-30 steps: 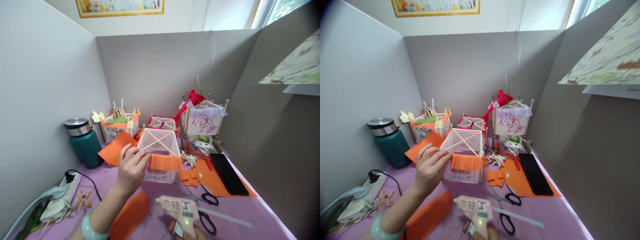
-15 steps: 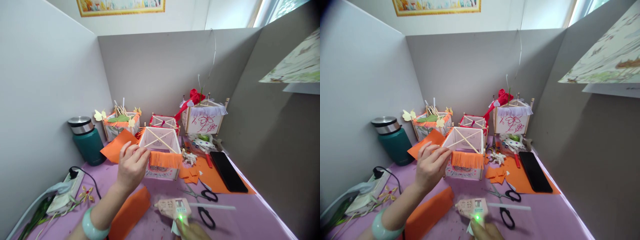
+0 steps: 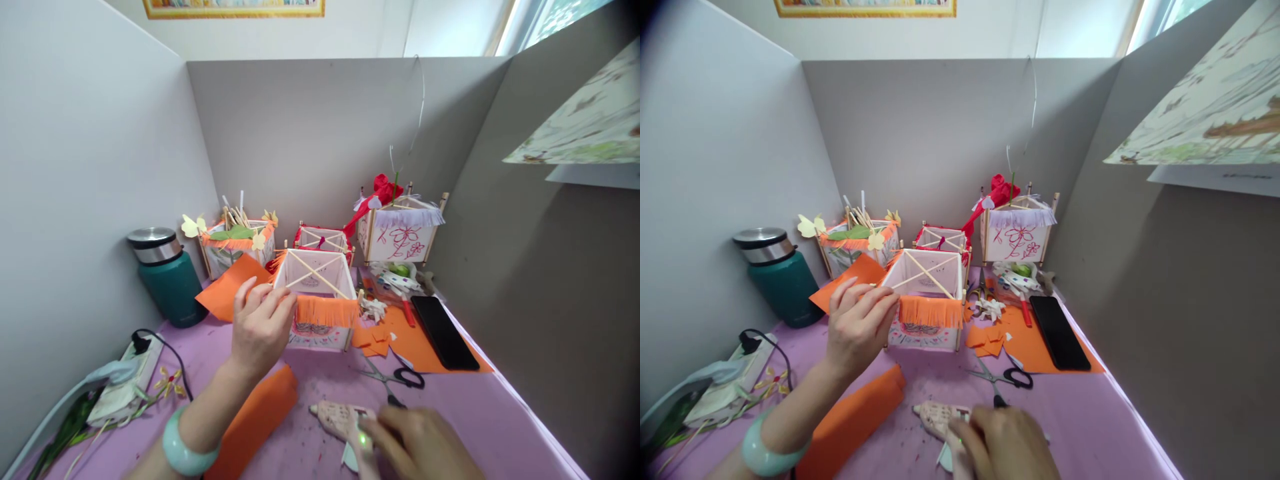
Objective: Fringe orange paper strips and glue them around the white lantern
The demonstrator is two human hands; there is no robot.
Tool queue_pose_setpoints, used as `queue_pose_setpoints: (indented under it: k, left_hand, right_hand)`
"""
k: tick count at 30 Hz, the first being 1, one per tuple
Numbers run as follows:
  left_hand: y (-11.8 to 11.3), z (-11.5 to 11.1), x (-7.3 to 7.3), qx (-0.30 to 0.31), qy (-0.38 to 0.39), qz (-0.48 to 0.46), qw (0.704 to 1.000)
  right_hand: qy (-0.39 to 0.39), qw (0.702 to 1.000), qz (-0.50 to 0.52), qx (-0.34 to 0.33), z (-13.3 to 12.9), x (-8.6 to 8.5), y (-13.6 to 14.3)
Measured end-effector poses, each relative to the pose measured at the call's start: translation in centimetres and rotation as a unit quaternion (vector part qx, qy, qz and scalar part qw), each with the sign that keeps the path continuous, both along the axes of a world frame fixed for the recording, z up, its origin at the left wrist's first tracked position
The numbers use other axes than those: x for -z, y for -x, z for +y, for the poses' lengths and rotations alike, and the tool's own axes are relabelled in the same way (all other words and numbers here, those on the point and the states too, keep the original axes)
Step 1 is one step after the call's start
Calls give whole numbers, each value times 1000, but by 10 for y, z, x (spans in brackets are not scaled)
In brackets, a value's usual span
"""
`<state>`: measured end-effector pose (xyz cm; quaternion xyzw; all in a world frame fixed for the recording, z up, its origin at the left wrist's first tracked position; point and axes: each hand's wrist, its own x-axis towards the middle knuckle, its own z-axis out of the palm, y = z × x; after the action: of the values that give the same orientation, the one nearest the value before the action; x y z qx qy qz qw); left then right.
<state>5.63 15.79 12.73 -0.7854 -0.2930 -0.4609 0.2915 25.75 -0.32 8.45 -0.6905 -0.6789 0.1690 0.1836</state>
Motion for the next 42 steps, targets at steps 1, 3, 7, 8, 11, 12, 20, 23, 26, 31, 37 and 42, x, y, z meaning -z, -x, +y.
queue_pose_setpoints:
  k: [1, 3, 7, 8, 11, 12, 20, 23, 26, 31, 37, 42]
  left_hand:
    - [-1, -1, -2, -4, 3, 0, 1000]
    - [-3, -1, -5, -15, 14, 11, 1000]
    - [-6, 0, -5, -35, 21, 27, 999]
    - [-6, 0, -4, -36, 18, 26, 999]
    - [-6, 2, -2, -34, 10, 17, 999]
    - [-6, 2, -2, -33, 9, 16, 999]
    - [-8, 7, 10, -18, -17, -10, 1000]
    - [-6, 6, 17, -9, -19, -18, 1000]
    - [4, 2, 19, 23, -10, -31, 999]
    - [19, 0, 7, 11, -17, -83, 996]
    - [9, 4, -8, -19, 20, 16, 999]
    - [7, 9, -2, -19, 5, 29, 999]
  right_hand:
    - [-77, 997, 2, -18, 8, -11, 2]
    - [-266, 963, -6, -53, 29, -32, 8]
    - [-432, 892, -106, -87, 76, -59, 30]
    - [-447, 882, -129, -78, 87, -62, 35]
    - [-456, 867, -194, -58, 110, -60, 44]
    - [-453, 865, -211, -52, 115, -57, 46]
    - [-469, 851, -232, -39, 128, -40, 46]
    - [-484, 847, -217, -32, 125, -38, 45]
    - [-492, 849, -188, -50, 117, -40, 39]
    - [-489, 855, -163, -46, 110, -46, 29]
    - [-451, 863, -219, -60, 122, -46, 38]
    - [-476, 854, -207, -44, 128, -37, 42]
